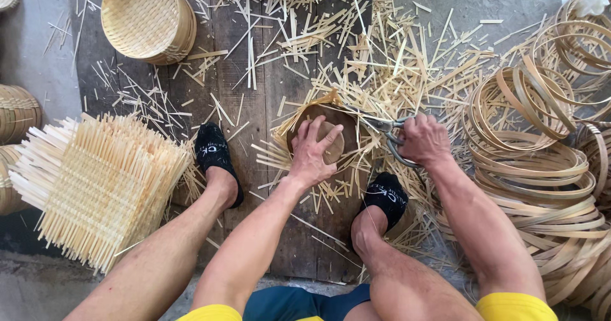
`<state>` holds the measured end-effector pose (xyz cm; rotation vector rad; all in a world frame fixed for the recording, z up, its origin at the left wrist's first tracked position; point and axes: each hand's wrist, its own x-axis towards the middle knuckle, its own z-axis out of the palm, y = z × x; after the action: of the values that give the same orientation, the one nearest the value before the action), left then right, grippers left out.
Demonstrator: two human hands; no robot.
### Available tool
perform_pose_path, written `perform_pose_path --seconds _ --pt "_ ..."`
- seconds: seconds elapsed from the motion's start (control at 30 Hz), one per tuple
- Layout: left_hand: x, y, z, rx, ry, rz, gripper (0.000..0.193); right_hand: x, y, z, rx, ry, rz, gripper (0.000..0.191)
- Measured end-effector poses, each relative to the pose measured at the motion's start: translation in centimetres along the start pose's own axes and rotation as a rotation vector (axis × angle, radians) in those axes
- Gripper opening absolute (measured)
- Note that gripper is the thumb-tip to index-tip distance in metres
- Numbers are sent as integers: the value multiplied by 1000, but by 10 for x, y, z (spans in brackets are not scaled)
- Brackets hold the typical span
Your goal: The person sits on the floor weaving bamboo strips into flat woven mats, then fits a woven mat onto a round bamboo sieve frame, presses it over a wooden dome mold, and trims excess strips with scissors. They stack finished round sieves with completed ones nearby.
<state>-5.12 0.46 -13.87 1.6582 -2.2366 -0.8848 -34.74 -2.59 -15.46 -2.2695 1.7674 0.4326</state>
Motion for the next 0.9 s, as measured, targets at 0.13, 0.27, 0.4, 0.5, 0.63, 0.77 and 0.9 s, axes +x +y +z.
perform_pose_path --seconds 0.13,0.27,0.4,0.5,0.63,0.77,0.9 --pt "5 -4 -6 -7 -41 34 105 8 -9 -8 -64 287 -19 62" --pt "8 -7 -17 2 -99 100 106 17 -28 -9 -148 337 -31 50" --pt "1 -1 -16 119 -43 24 117 5 -6 -2 -27 153 -41 30" --pt "-2 13 2 -169 157 -190 121 0 -1 2 -9 201 -11 37" --pt "-3 21 17 -98 196 -149 118 8 -21 3 -137 438 20 31" --pt "-1 11 7 -31 60 -121 119 5 -11 4 -7 39 31 68" --pt "3 2 -7 -25 -46 -14 110 -4 17 9 -38 142 -52 34"
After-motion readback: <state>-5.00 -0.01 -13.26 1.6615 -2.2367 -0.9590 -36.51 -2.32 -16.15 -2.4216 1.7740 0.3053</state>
